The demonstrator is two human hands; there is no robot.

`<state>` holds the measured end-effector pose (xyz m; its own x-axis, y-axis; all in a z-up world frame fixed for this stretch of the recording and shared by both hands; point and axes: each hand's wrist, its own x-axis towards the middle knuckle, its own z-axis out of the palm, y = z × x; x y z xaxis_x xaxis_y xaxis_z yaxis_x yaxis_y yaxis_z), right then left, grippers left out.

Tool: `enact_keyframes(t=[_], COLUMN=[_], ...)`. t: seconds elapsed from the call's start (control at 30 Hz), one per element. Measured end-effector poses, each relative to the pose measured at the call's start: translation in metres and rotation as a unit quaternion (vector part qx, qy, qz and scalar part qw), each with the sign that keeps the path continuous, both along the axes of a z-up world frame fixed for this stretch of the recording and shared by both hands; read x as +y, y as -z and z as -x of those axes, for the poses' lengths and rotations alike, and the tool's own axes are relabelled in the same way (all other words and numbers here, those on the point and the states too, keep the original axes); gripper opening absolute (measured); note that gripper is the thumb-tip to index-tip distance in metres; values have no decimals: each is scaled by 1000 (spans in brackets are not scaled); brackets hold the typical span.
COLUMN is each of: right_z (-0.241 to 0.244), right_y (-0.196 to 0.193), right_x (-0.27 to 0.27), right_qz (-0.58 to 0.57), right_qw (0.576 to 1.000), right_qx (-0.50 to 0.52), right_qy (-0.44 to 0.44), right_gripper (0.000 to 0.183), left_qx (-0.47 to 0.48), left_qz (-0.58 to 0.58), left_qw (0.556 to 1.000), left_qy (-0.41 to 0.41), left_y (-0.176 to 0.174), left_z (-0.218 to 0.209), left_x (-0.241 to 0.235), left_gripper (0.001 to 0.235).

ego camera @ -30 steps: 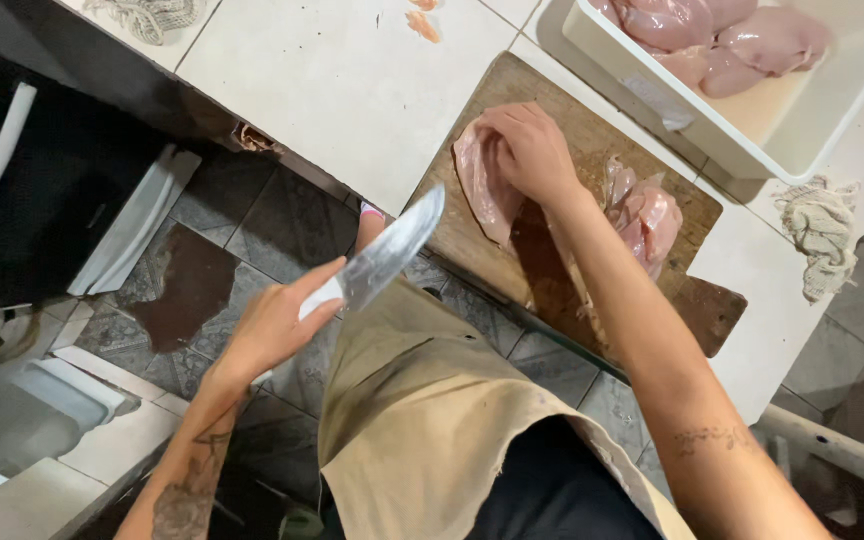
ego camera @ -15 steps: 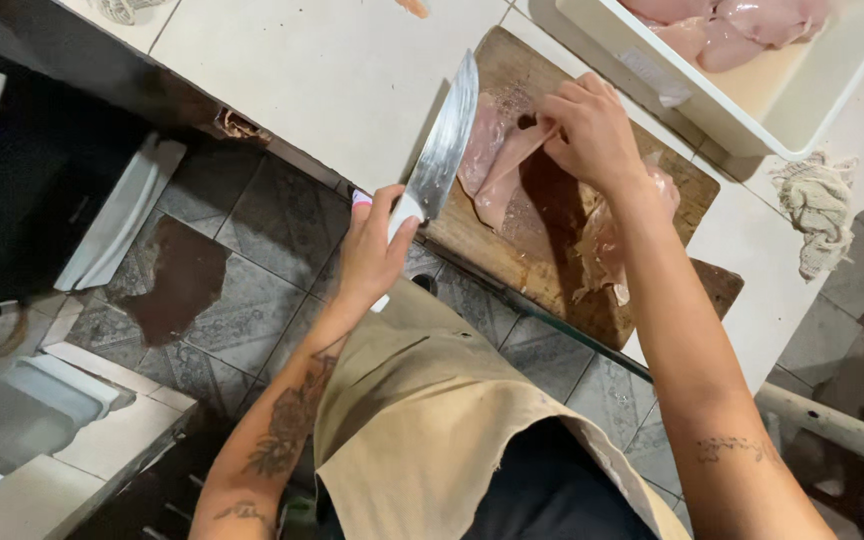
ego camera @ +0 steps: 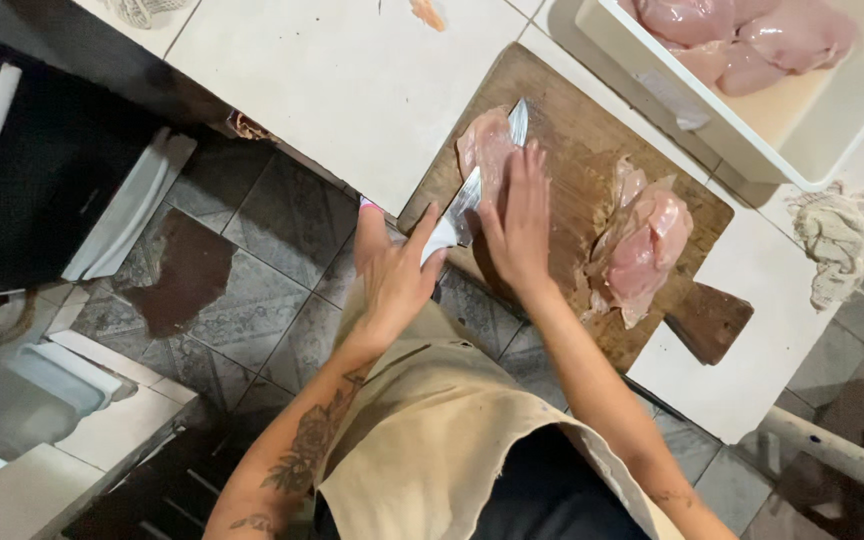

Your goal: The person slices several pieces of raw chicken breast using a knife on a wooden cutting board, moving the sliced pieces to the side and picking up new pieces from a container.

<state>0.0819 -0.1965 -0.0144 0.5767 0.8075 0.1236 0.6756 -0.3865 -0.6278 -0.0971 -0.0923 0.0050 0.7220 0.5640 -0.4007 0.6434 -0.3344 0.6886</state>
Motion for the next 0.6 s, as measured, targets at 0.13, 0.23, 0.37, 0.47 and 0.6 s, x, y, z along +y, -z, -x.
enact_keyframes(t=[0.13, 0.23, 0.37, 0.47, 0.6], right_z=[-1, -2, -6, -4, -2], right_y=[26, 28, 44, 47, 46], right_x=[-9, -7, -9, -9, -10], right_qz=[55, 53, 74, 81, 94], right_qw=[997, 998, 995, 995, 991], right_qx=[-45, -31, -61, -66, -89], right_qy=[-34, -27, -13, -6, -17], right_gripper=[94, 98, 116, 117, 120], left_qx=[-13, 11, 27, 36, 37], left_qz=[24, 35, -7, -15, -4], left_qw=[1000, 999, 999, 999, 999], left_qy=[2, 5, 16, 28, 36], left_y=[-27, -3, 10, 8, 1], left_z=[6, -9, -33, -31, -11], left_x=[-8, -9, -3, -3, -9], left_gripper=[61, 61, 60, 60, 62])
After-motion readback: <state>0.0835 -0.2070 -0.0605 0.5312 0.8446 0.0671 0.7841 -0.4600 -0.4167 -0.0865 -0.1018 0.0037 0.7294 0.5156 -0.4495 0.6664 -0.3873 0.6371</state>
